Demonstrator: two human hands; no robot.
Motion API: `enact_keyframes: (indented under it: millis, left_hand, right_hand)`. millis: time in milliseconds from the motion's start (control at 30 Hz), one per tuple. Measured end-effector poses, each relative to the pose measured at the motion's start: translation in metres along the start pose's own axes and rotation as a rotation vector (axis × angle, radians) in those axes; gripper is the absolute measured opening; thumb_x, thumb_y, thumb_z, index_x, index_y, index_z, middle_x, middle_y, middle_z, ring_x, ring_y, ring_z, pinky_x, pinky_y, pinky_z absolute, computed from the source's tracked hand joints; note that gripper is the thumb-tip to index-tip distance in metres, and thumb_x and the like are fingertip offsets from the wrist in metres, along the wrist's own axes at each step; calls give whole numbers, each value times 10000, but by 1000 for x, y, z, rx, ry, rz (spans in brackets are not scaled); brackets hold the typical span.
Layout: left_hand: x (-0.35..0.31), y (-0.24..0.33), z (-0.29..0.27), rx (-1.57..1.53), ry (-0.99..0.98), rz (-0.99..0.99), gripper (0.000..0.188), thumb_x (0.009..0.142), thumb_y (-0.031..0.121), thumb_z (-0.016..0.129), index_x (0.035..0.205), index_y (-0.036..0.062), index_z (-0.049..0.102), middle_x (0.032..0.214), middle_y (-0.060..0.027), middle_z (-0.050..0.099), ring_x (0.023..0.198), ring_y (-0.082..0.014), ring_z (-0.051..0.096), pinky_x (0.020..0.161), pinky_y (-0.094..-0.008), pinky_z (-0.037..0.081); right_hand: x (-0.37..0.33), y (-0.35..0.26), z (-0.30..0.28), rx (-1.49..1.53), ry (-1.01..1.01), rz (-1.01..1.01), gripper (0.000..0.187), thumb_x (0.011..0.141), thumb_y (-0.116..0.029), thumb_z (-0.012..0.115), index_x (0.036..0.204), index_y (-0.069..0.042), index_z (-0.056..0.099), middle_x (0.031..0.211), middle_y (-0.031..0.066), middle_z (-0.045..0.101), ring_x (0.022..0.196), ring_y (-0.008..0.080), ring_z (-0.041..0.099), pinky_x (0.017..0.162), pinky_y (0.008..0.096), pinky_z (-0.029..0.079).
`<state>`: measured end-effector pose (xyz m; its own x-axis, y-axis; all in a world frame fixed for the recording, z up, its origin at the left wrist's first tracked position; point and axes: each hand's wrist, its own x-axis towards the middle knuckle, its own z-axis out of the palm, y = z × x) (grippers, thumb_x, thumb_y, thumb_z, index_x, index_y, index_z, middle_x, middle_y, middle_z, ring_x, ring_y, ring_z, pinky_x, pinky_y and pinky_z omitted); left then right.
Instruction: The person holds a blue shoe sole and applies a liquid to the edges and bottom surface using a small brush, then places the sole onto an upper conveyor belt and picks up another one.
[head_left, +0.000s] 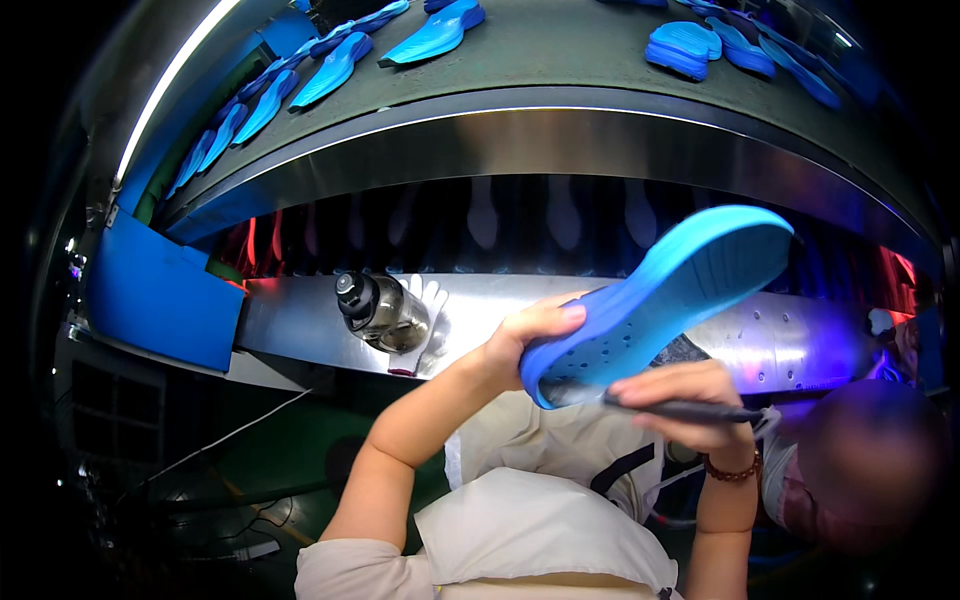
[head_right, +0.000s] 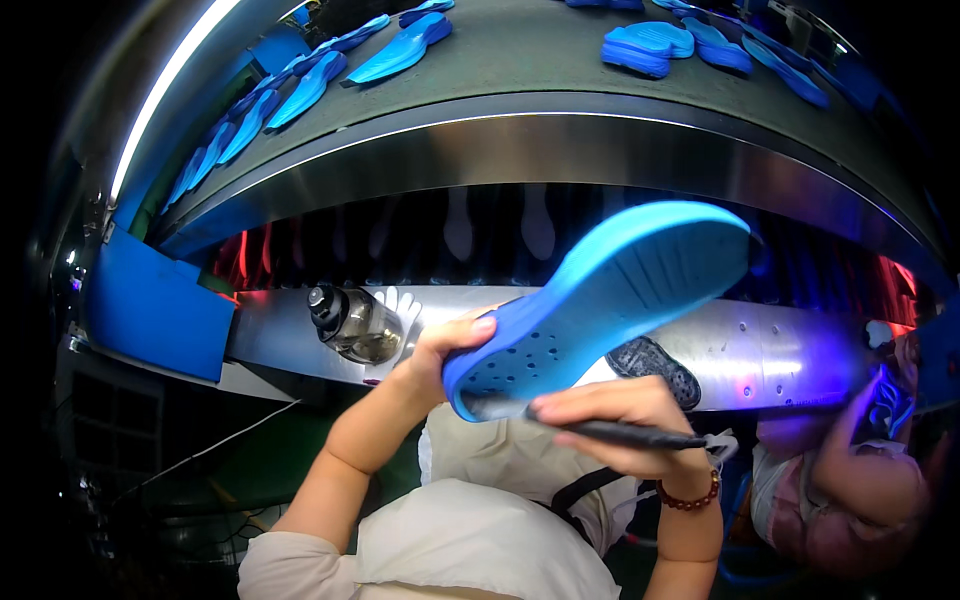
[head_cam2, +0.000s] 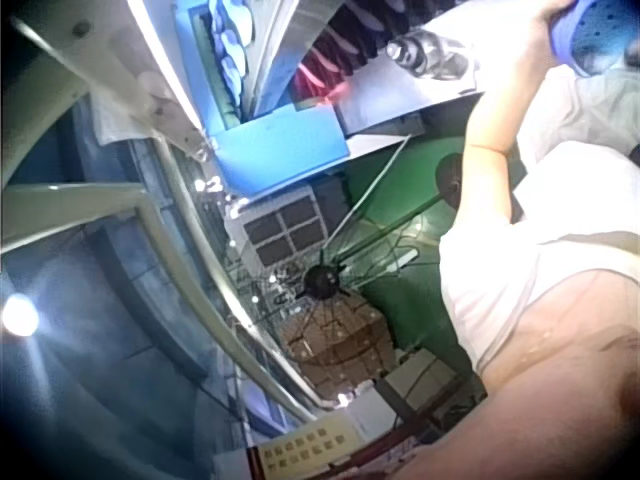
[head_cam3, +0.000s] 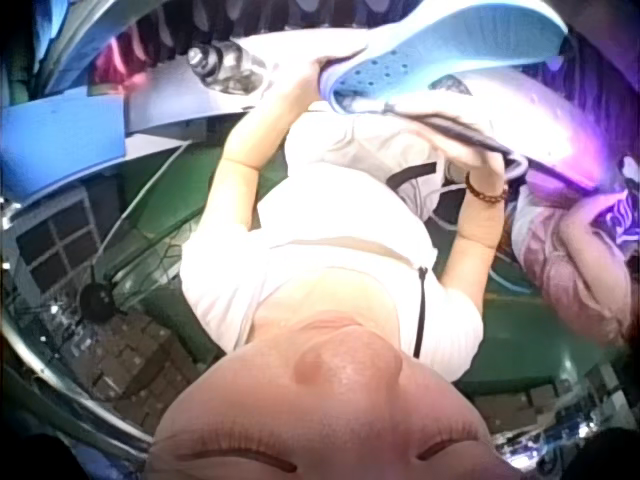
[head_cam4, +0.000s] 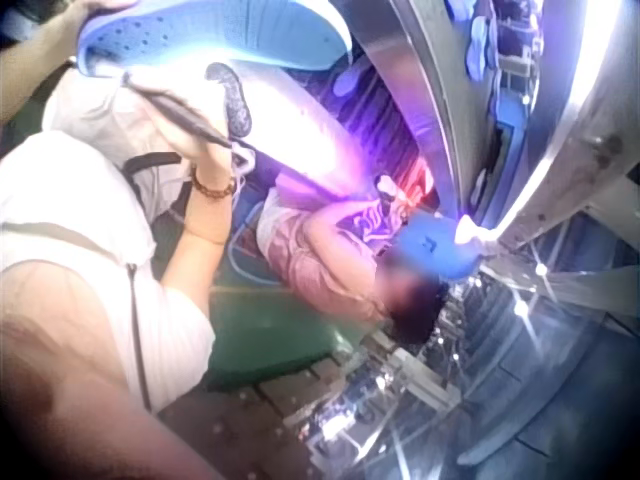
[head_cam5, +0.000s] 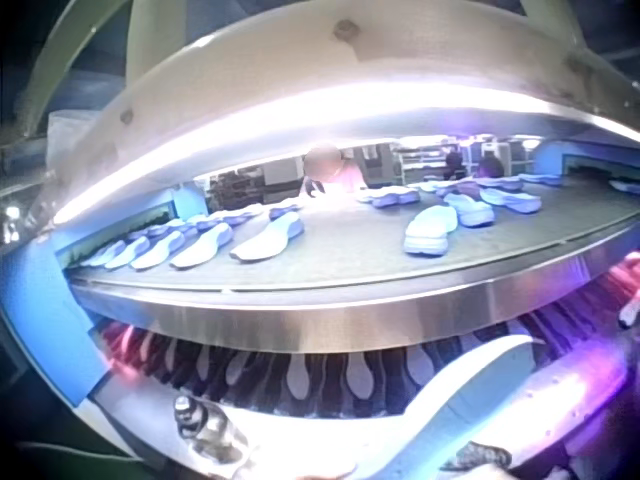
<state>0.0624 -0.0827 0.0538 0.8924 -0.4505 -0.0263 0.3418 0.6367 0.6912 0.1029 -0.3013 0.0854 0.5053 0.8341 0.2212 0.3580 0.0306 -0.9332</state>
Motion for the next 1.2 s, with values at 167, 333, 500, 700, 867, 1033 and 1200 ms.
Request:
enact_keyframes:
  millis: [167,333,500,700,867,1033,1200]
  left_hand:
    - [-4,0,-20,-41,54,-335,640,814,322,505,1341,-3,343,1235,-180,499,1051,-250,548,904,-333,430]
    - [-1,5,-13,191,80,-456,653,814,395,507,1306,-18,391,1213,-196,511,1027,-255,558,900,-334,433]
    - [-16,7,-18,179,133,-396,659,812,422,501,1276,-39,423,1204,-210,514,1023,-262,558,893,-336,436]
    - [-27,14,-17,219,194,-340,659,796,400,504,1280,-40,422,1208,-209,516,1042,-272,548,915,-353,418]
    - [-31,19,-32,96,248,-226,633,800,452,505,1231,-11,476,1152,-190,551,965,-262,576,838,-346,466]
    - [-37,15,-62,-441,56,-62,576,836,501,503,1142,17,566,1122,-151,592,1015,-302,568,892,-447,442]
    - [17,-49,-48,-465,85,191,876,800,734,215,1352,61,306,1316,-196,412,1184,-370,427,1000,-529,315]
  right_hand:
    - [-8,-10,-23,-50,-387,-74,223,740,16,654,962,-1,656,981,147,654,922,265,640,825,314,508]
    - [1,-18,-30,-152,-306,-72,206,740,17,647,944,-11,654,973,133,659,911,255,644,797,308,515]
    - [-2,-25,-45,-279,-416,-76,202,757,-1,636,956,-22,651,987,129,656,907,252,644,798,314,510]
    - [-20,-5,-41,-272,-312,-1,230,709,16,675,936,-19,656,985,137,655,920,241,642,787,298,518]
    - [-15,16,-39,-87,6,-12,221,722,54,659,938,9,652,967,150,657,927,253,638,831,311,503]
    - [-23,-10,-27,-108,-102,-52,221,665,-2,705,882,2,666,917,154,668,877,248,655,779,300,516]
    - [-9,25,-8,-167,292,-28,194,687,-7,674,878,21,661,869,146,664,794,220,647,716,281,501]
